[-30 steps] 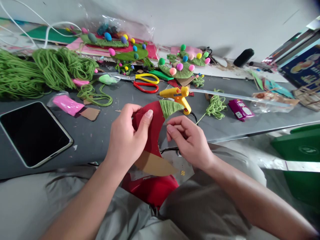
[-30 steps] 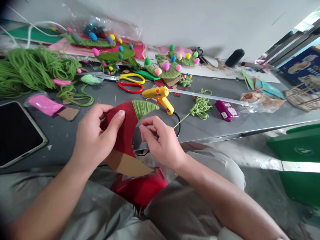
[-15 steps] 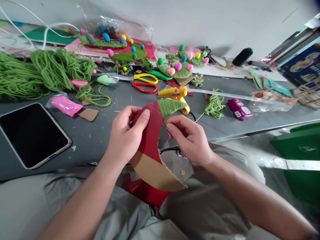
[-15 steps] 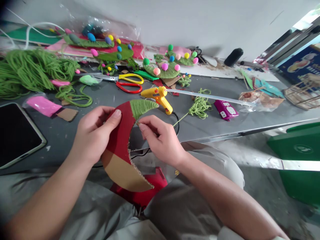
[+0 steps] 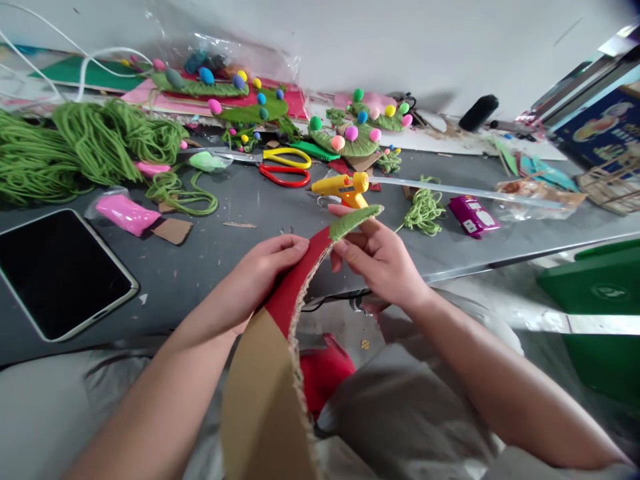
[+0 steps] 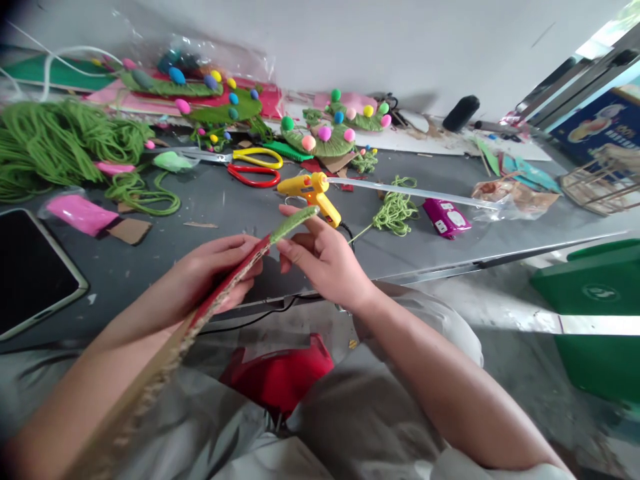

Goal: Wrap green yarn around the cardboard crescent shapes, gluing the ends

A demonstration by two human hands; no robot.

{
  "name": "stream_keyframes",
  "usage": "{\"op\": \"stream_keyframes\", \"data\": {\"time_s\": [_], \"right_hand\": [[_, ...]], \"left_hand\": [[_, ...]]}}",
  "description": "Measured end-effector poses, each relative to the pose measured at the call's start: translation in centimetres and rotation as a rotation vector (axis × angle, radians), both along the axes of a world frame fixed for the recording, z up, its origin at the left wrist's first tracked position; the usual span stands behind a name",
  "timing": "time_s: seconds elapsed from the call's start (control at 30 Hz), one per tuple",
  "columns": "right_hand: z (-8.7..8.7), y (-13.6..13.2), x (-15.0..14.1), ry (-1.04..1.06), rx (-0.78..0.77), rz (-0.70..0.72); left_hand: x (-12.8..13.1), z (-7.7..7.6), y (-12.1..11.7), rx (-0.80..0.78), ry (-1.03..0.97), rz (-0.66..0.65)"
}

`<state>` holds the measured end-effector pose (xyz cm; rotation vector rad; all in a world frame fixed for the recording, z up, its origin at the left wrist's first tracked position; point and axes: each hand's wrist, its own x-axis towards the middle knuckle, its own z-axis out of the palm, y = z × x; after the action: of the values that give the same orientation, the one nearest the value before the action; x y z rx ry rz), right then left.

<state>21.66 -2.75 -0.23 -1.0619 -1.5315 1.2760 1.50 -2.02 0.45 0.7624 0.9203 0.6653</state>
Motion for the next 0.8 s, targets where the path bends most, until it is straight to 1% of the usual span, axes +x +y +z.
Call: {"op": "stream_keyframes", "data": {"time_s": [0.1,0.17,0.2,0.33,0.4,0.47,0.5,0.53,0.6,0.63,0.67,0.7,0.77,0.8], "right_hand": [[0.3,0.4,0.5,-0.008,0.05,-0.056],[0.6,0.6,0.8,-0.068,0.063,-0.127],[0.7,0.7,0.9,-0.103,0.062,-0.165],[1.0,0.8,1.1,-0.157,0.054,-0.258],[1.0,0.8,1.1,-0.145,0.03,-0.263],[0.9,0.9,1.0,-0.126,0.006,-0.249],[0.9,0.9,1.0,-0.115,0.001,-0.238],[0.9,0.9,1.0,-0.108,0.0,-0.23],[0.9,0.8,1.1,-0.111,0.004,-0.234],[0.9,0.8,1.1,-0.122,0.01,-0.244],[0.9,0.9,1.2,-0.141,0.016,-0.253],[0.9,0.9,1.2,-0.165,0.02,-0.256],[0.7,1.0,1.2,-0.212,0.009,-0.242],[0.6,1.0,1.2,-0.23,-0.01,-0.231]], "left_hand": [[-0.6,-0.4,0.0,-0.105,-0.158,-0.168],[-0.9,-0.8,0.0,-0.081,-0.246,-0.242],[-1.0,-0.9,-0.1,-0.049,-0.254,-0.245],[-0.2,-0.9,0.0,0.02,-0.211,-0.081],[0.2,-0.7,0.0,0.064,-0.229,0.027],[0.4,-0.5,-0.2,0.146,-0.253,0.152],[0.3,-0.5,-0.3,0.19,-0.27,0.185],[0.2,-0.4,-0.4,0.229,-0.291,0.18],[0.0,-0.3,-0.7,0.292,-0.318,0.077],[0.0,-0.3,-0.9,0.321,-0.301,0.034],[0.1,-0.3,-1.0,0.349,-0.26,0.03],[0.3,-0.3,-1.1,0.369,-0.185,0.066],[0.8,-0.5,-1.1,0.407,-0.021,0.259],[1.0,-0.5,-1.1,0.426,0.053,0.33]]}}
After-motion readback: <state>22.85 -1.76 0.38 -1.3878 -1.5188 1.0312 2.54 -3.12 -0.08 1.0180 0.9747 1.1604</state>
